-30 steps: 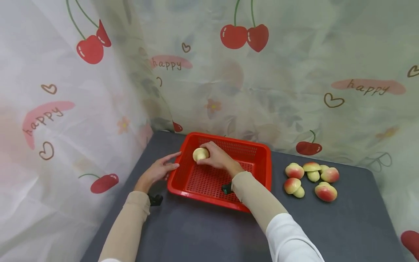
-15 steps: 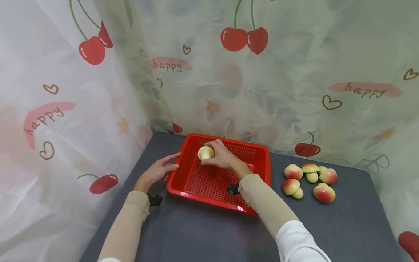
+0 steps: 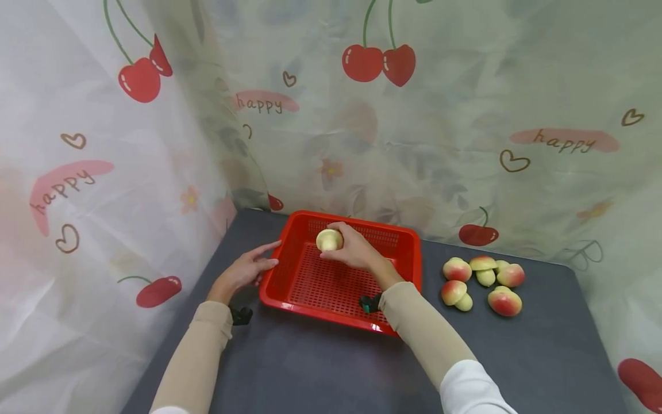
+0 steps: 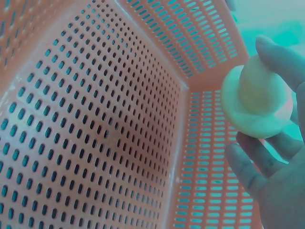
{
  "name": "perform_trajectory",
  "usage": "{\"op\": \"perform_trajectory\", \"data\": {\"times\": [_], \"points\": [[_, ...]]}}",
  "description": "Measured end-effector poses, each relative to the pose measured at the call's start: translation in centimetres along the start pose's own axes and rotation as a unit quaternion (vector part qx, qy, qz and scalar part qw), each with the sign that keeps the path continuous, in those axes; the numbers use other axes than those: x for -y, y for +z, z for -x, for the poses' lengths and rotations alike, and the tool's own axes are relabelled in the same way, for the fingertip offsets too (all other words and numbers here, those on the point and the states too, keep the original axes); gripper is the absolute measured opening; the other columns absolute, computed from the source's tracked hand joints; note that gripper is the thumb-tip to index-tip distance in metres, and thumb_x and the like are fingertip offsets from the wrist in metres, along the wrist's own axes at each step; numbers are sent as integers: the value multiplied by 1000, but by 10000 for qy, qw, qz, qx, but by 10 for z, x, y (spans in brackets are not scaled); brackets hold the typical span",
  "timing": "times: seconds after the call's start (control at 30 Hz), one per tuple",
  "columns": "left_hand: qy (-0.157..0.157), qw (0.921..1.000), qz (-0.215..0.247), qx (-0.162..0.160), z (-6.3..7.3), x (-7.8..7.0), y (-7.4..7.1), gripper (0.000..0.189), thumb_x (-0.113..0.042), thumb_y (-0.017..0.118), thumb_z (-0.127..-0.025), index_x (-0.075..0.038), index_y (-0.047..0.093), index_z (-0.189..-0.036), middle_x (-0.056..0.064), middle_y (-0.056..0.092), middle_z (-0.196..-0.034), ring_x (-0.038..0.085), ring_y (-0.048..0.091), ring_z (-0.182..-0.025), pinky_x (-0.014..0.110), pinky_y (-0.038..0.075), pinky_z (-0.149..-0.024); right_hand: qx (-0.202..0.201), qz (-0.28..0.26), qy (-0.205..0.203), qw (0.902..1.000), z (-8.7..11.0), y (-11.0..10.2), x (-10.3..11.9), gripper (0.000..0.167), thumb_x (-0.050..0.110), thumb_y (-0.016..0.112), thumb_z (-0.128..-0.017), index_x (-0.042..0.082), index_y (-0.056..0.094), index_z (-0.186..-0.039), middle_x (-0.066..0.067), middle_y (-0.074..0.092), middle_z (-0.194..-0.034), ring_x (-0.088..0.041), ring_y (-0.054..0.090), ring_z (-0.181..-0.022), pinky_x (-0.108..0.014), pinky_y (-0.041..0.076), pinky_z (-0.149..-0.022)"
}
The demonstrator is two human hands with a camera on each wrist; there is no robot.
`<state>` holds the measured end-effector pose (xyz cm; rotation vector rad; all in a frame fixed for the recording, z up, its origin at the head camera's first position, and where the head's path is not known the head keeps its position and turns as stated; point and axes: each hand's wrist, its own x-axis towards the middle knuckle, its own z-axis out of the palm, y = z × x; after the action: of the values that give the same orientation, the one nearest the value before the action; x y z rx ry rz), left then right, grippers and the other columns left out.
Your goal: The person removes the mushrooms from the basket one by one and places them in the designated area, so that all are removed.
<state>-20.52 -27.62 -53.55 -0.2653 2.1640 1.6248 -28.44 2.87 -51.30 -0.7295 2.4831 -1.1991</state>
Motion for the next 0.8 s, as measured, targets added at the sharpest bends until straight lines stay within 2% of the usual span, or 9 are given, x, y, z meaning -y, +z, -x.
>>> {"op": "perform_trajectory", "data": {"times": [0.17,0.37,0.5,0.8], "points": [[22,10000,-33,86,1,1,-2,58,-34,65,-100,-40,43,-153,1,60,-74,17,49,-56,31,48,-59,-2,26,-29,10000,9,-5,1,77,38,84,-84,12,44,-145,-4,52,-137,-23,56,-112,-40,55,-96],[79,9999,-68,44,-1,1,0,58,-34,66,-99,-40,44,-152,1,59,-74,16,48,-56,30,47,-58,-258,-177,21,9995,20,-10,2,77,38,85,-84,13,44,-143,-5,51,-135,-24,56,-109,-40,56,-92],[49,9999,-133,29,-1,3,0,58,-35,66,-99,-40,44,-153,1,56,-73,17,48,-57,29,47,-57,-299,-127,18,9995,27,-13,5,78,39,84,-84,13,42,-145,-5,49,-138,-24,55,-111,-40,55,-93],[86,9999,-26,54,0,1,2,58,-34,64,-100,-40,43,-154,0,57,-75,16,48,-57,30,45,-57,-543,-302,101,9980,51,-26,7,80,40,84,-84,16,41,-148,-2,47,-140,-24,56,-113,-40,55,-91]]}}
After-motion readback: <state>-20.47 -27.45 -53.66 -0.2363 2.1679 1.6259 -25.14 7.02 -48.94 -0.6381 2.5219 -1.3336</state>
